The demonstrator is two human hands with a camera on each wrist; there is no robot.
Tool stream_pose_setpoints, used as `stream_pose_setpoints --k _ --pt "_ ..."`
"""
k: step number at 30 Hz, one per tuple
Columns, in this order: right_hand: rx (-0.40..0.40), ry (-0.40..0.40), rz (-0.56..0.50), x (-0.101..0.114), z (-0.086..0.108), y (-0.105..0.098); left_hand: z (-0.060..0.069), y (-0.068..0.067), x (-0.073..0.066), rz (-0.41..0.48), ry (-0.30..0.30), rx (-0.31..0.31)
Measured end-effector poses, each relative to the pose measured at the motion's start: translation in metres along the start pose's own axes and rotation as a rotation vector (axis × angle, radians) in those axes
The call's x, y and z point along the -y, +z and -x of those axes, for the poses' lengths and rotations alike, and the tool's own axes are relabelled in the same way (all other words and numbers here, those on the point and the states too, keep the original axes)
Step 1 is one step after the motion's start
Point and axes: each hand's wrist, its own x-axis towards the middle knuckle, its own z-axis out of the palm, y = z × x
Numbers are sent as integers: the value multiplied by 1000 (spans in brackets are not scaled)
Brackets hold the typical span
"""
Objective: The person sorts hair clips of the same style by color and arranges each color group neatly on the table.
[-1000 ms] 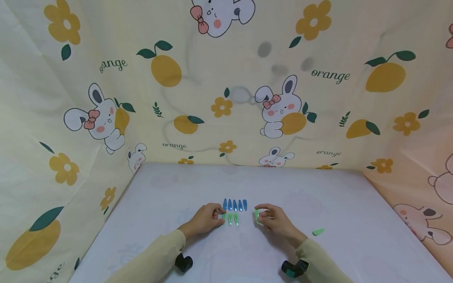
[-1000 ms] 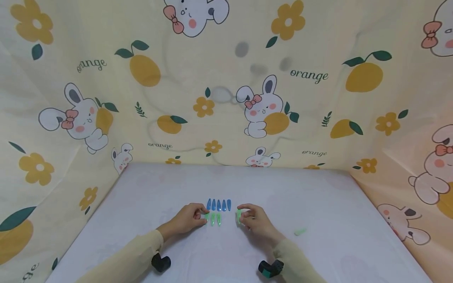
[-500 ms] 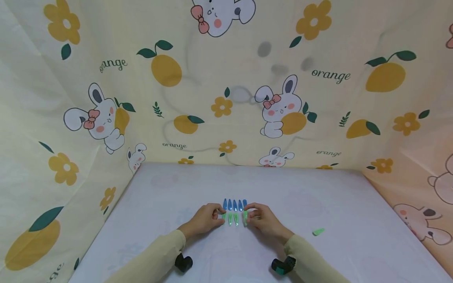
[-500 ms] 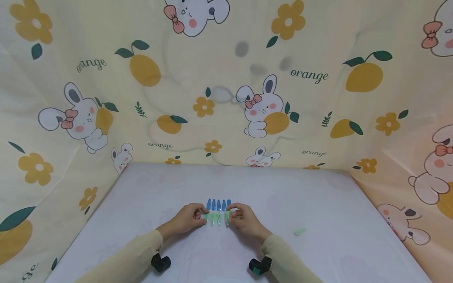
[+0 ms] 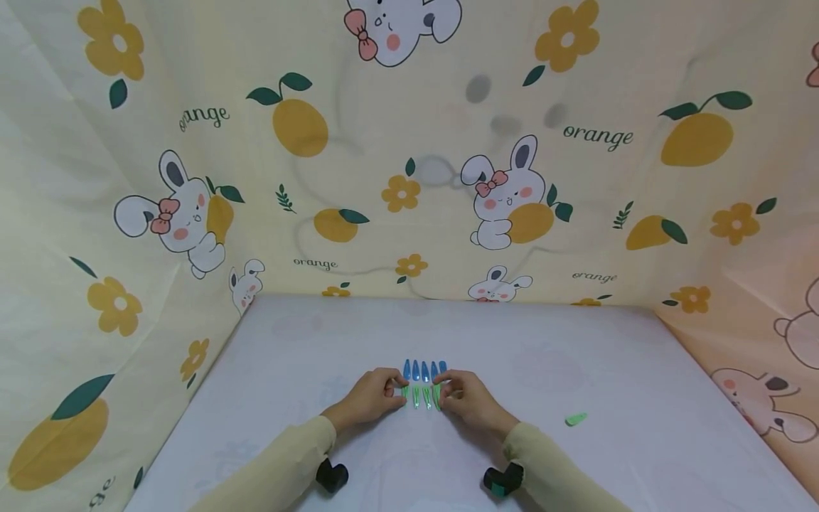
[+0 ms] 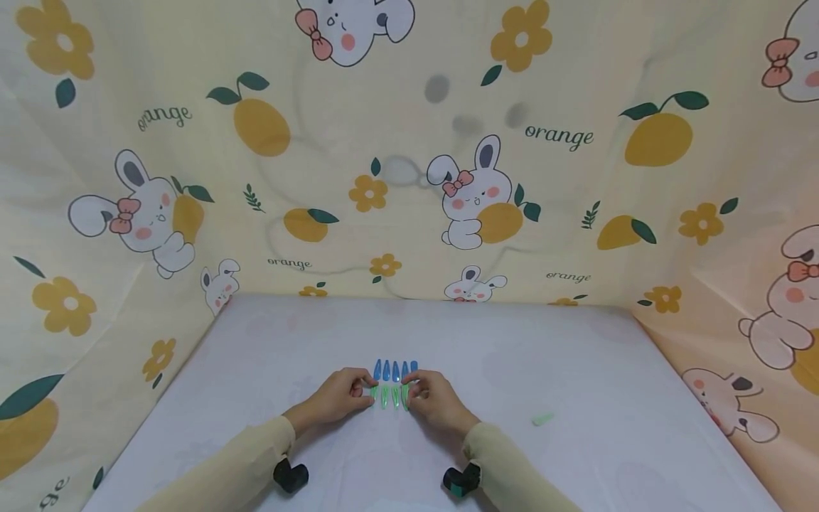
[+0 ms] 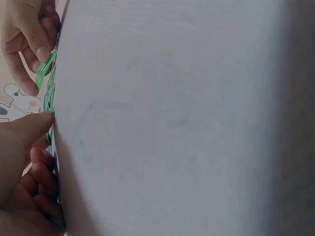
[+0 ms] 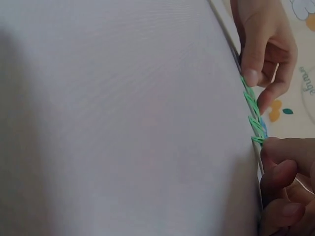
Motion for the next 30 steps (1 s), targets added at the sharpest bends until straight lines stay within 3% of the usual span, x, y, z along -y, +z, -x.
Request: stream_pose_setpoints --k 13,30 --pt "-59 12 143 8 3 3 -1 2 2 -3 -8 2" --pt "-60 16 141 6 1 4 -1 3 3 -5 -6 -10"
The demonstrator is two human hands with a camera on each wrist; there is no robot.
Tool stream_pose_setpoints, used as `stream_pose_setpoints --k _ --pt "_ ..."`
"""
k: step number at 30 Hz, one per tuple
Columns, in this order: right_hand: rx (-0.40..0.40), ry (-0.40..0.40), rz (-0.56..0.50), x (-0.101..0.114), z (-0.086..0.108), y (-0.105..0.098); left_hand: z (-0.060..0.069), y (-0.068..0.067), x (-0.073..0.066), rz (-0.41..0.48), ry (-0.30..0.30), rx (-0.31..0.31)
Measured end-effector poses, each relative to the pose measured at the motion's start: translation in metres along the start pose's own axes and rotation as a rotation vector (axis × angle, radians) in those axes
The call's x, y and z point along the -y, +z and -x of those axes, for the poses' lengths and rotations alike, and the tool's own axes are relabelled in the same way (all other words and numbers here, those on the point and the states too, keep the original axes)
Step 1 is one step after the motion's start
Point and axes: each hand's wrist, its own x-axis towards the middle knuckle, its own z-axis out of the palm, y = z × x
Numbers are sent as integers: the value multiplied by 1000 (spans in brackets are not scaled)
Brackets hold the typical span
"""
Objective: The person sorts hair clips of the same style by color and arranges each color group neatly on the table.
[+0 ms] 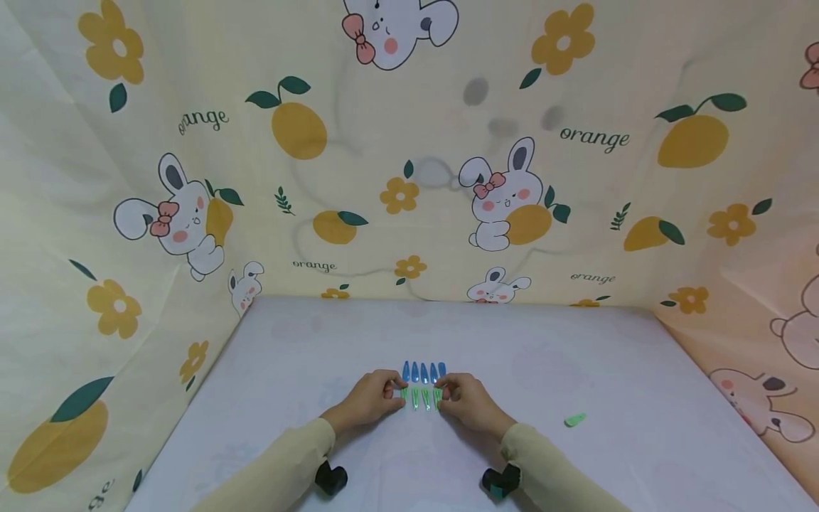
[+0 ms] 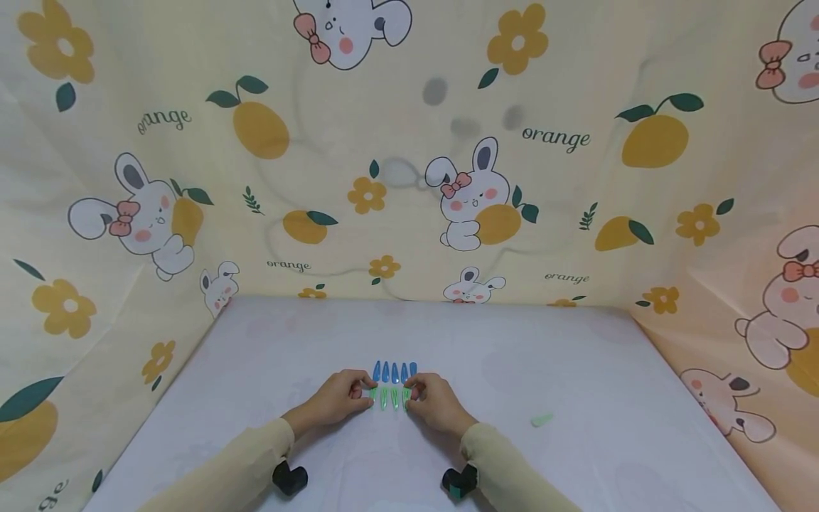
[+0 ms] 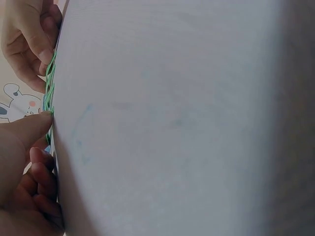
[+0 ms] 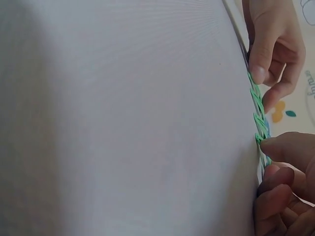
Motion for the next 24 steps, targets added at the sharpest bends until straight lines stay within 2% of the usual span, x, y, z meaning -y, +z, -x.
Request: stream_pose_setpoints --k 10,24 --pt "-11 6 44 0 1 1 -1 0 0 -9 -6 3" --pt "-3 5 12 3 1 0 -1 0 0 -27 -6 3"
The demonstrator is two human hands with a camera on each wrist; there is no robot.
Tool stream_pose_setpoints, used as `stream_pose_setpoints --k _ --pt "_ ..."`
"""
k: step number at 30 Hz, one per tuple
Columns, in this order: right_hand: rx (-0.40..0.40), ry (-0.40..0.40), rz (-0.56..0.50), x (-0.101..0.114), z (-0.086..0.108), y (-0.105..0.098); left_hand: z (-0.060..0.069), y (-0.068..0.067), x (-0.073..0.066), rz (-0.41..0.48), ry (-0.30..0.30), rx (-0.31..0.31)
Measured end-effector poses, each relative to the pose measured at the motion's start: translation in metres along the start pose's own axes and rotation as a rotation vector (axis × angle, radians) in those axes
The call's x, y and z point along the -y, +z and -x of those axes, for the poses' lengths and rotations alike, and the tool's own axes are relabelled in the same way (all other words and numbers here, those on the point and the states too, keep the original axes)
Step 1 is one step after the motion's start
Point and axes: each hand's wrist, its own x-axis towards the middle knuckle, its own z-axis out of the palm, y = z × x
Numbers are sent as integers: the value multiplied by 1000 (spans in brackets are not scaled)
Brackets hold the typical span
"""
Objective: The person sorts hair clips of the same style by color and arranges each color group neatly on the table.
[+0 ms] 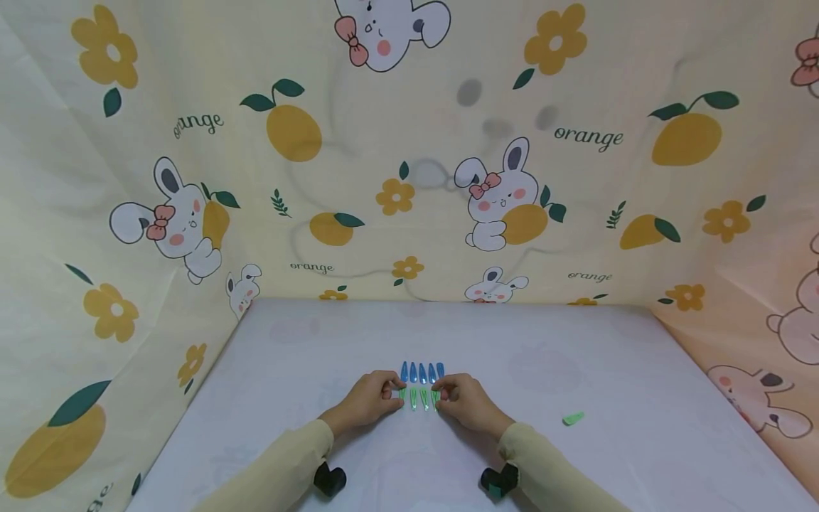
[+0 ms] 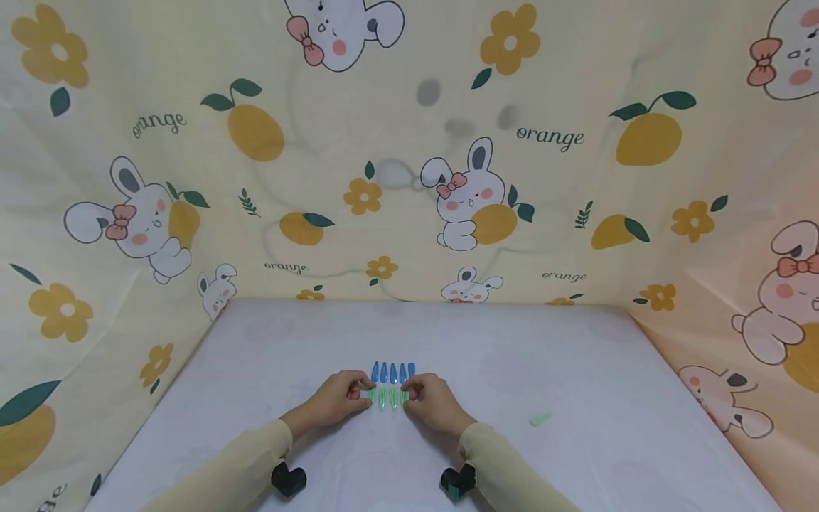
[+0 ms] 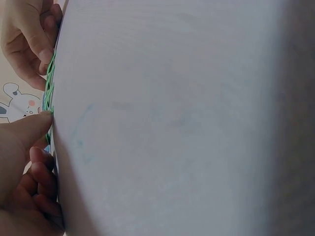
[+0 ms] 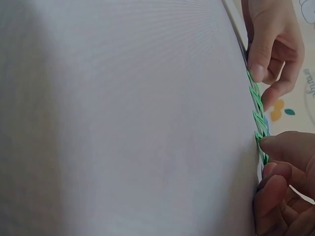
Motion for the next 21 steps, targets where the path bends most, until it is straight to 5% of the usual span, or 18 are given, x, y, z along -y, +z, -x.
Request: stream_pose_setpoints --k 21 --pt "-18 -2 1 -4 0 -1 1 0 0 12 -5 7"
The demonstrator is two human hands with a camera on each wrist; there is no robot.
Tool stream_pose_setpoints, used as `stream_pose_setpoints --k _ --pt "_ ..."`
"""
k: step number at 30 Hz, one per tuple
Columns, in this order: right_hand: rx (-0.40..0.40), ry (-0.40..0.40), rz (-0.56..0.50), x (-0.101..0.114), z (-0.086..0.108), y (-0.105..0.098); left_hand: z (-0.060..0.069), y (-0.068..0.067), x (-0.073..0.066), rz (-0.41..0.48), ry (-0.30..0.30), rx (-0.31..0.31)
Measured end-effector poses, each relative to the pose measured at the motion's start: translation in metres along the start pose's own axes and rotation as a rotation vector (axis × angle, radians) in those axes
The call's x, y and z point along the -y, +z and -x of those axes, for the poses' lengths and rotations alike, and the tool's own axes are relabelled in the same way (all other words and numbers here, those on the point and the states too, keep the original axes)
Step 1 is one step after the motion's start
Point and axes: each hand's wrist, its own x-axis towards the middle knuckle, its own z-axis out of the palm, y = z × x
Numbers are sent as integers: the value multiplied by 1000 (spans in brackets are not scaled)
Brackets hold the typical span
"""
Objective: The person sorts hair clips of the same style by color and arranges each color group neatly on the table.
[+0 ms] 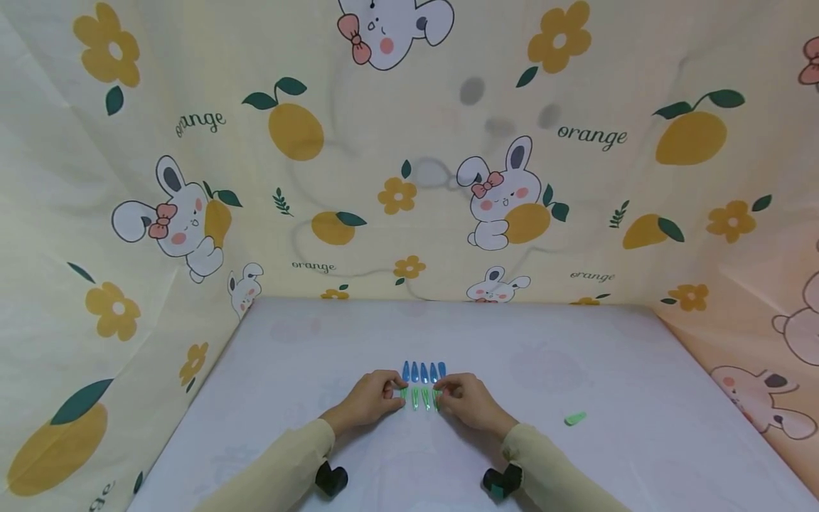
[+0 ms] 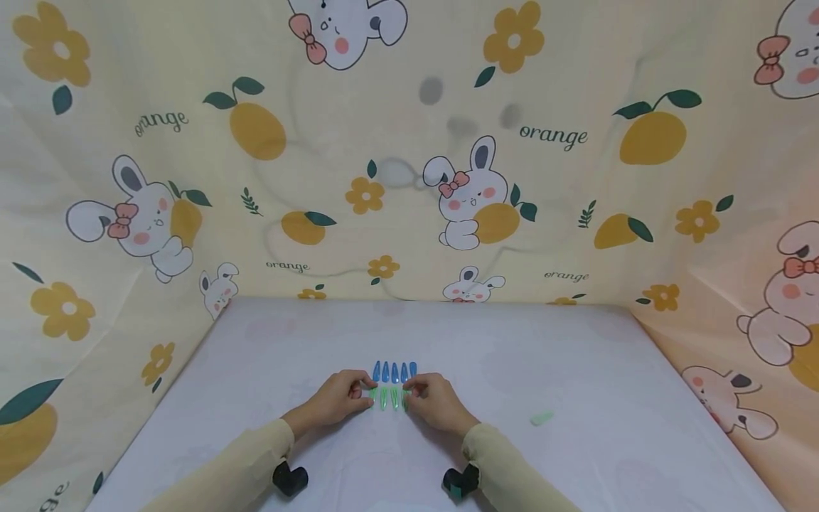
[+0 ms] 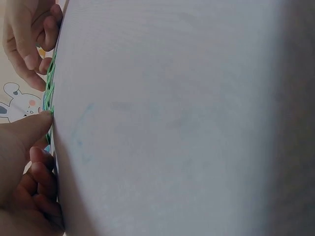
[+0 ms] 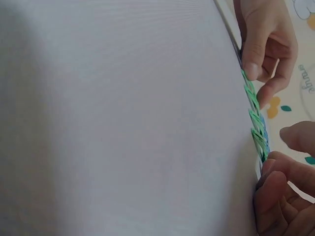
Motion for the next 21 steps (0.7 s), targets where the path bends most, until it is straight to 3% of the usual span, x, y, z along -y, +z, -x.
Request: stream_pose_setpoints --k 9,21 --pt "73 51 -169 -8 0 -7 -1 0 0 2 18 -3" --pt "37 54 -183 -5 17 -25 1 0 -3 -12 0 -4"
